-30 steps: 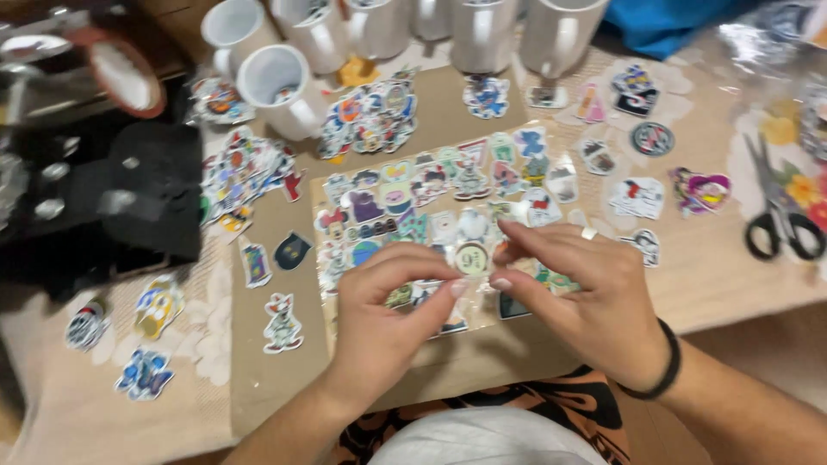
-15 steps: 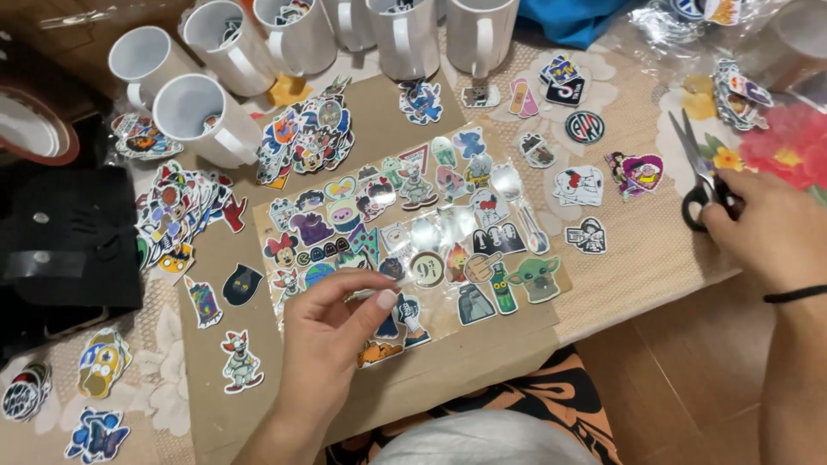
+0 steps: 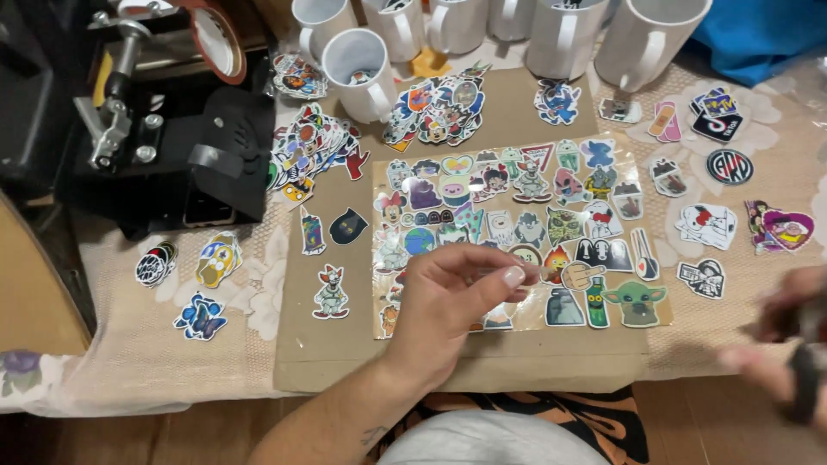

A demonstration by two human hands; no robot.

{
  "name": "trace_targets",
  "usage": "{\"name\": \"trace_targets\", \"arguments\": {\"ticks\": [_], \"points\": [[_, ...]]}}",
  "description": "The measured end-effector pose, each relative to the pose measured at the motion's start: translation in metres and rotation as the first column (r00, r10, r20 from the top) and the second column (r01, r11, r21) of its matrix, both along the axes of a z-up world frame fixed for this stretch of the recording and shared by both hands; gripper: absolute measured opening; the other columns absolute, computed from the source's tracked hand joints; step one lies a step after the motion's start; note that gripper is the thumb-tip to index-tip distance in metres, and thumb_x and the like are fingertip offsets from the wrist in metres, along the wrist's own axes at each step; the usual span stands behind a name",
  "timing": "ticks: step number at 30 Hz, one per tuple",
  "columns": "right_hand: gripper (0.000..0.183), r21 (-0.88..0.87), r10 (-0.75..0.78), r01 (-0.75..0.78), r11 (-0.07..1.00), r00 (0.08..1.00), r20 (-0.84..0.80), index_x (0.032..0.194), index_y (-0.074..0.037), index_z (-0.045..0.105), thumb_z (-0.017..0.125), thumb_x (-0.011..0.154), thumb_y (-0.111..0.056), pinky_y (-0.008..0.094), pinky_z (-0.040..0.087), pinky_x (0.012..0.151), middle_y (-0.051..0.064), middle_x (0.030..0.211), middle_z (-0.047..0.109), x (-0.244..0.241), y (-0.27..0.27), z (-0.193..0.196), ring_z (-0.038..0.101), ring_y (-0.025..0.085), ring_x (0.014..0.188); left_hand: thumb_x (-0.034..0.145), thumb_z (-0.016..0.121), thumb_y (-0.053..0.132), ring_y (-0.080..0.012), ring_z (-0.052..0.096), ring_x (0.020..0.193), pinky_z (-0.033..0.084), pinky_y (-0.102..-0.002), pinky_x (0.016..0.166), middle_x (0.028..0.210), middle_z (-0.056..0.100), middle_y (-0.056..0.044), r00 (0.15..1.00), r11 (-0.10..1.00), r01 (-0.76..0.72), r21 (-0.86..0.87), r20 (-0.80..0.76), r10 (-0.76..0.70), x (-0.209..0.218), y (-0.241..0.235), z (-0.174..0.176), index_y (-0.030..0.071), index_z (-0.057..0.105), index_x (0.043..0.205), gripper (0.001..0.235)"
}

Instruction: The person cuts individual stickers from a large sheet using scissors, then peels off the backing and places them on a cardboard surface. The person repeats this process for multiple stickers.

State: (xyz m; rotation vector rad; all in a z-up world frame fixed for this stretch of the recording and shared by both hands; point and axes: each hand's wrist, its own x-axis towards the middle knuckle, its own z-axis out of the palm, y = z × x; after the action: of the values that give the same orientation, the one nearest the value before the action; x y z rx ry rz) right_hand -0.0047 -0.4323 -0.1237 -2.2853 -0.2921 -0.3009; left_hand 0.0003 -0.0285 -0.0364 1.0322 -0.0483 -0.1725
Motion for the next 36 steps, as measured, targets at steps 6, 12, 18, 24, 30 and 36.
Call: {"name": "trace_targets", "arguments": {"ticks": [6, 12, 18, 24, 30, 36], "points": [[0.049, 0.116, 0.191, -0.189, 0.975, 0.981, -0.012, 0.082, -0.011, 0.069, 0.089, 0.056, -0.046, 0.024, 0.053, 0.067, -0.001, 0.082, 0.066, -0.048, 0.198, 0.083, 0.062, 0.011, 0.072, 0.088, 0.074, 0.007, -0.0335, 0.074, 0.098, 0.064, -0.035, 0.082, 0.11, 0.072, -0.026, 0.998, 0.981, 0.029, -0.189, 0.056, -0.018, -0.014, -0.009, 0.009, 0.003, 0.071, 0.095, 0.008], [0.04, 0.209, 0.16, -0.16, 0.965, 0.987, 0.016, 0.089, -0.011, 0.073, 0.089, 0.061, -0.032, 0.02, 0.052, 0.061, 0.001, 0.082, 0.07, -0.041, 0.224, 0.076, 0.061, 0.009, 0.065, 0.089, 0.072, 0.001, -0.0355, 0.073, 0.094, 0.065, -0.048, 0.078, 0.103, 0.073, -0.024, 1.0, 0.97, -0.008, -0.244, 0.0, 0.008, -0.017, -0.006, 0.011, 0.001, 0.07, 0.094, 0.006], [0.043, 0.202, 0.139, -0.145, 0.969, 0.989, 0.043, 0.093, -0.009, 0.075, 0.091, 0.058, -0.029, 0.02, 0.054, 0.057, 0.005, 0.092, 0.075, -0.038, 0.228, 0.073, 0.062, 0.009, 0.066, 0.089, 0.073, 0.003, -0.0312, 0.075, 0.088, 0.066, -0.045, 0.072, 0.096, 0.075, -0.021, 1.0, 0.976, -0.028, -0.217, -0.017, 0.025, -0.015, -0.004, 0.006, 0.0, 0.071, 0.097, 0.009], [0.043, 0.179, 0.133, -0.144, 0.973, 0.988, 0.075, 0.092, -0.008, 0.074, 0.089, 0.06, -0.031, 0.021, 0.053, 0.056, 0.004, 0.089, 0.075, -0.036, 0.228, 0.074, 0.064, 0.01, 0.069, 0.09, 0.071, 0.0, -0.0317, 0.074, 0.089, 0.067, -0.043, 0.07, 0.097, 0.074, -0.023, 1.0, 0.974, -0.024, -0.224, -0.023, 0.019, -0.013, -0.004, 0.007, -0.004, 0.072, 0.099, 0.009], [0.031, 0.132, 0.09, -0.105, 0.986, 0.989, 0.115, 0.085, -0.008, 0.072, 0.088, 0.065, -0.026, 0.024, 0.048, 0.06, 0.002, 0.082, 0.073, -0.036, 0.228, 0.073, 0.058, 0.011, 0.064, 0.088, 0.073, 0.0, -0.0329, 0.073, 0.086, 0.067, -0.046, 0.069, 0.095, 0.073, -0.022, 0.999, 0.971, -0.021, -0.238, -0.043, 0.011, -0.012, -0.004, 0.006, -0.003, 0.071, 0.097, 0.009], [0.019, 0.136, 0.079, -0.096, 0.986, 0.99, 0.119, 0.081, -0.007, 0.071, 0.084, 0.071, -0.018, 0.023, 0.044, 0.054, 0.001, 0.073, 0.068, -0.038, 0.231, 0.076, 0.051, 0.011, 0.057, 0.089, 0.072, 0.002, -0.0323, 0.074, 0.089, 0.067, -0.04, 0.07, 0.097, 0.073, -0.024, 0.998, 0.976, 0.007, -0.217, -0.059, -0.02, -0.011, -0.002, 0.005, -0.003, 0.071, 0.096, 0.008]]}}
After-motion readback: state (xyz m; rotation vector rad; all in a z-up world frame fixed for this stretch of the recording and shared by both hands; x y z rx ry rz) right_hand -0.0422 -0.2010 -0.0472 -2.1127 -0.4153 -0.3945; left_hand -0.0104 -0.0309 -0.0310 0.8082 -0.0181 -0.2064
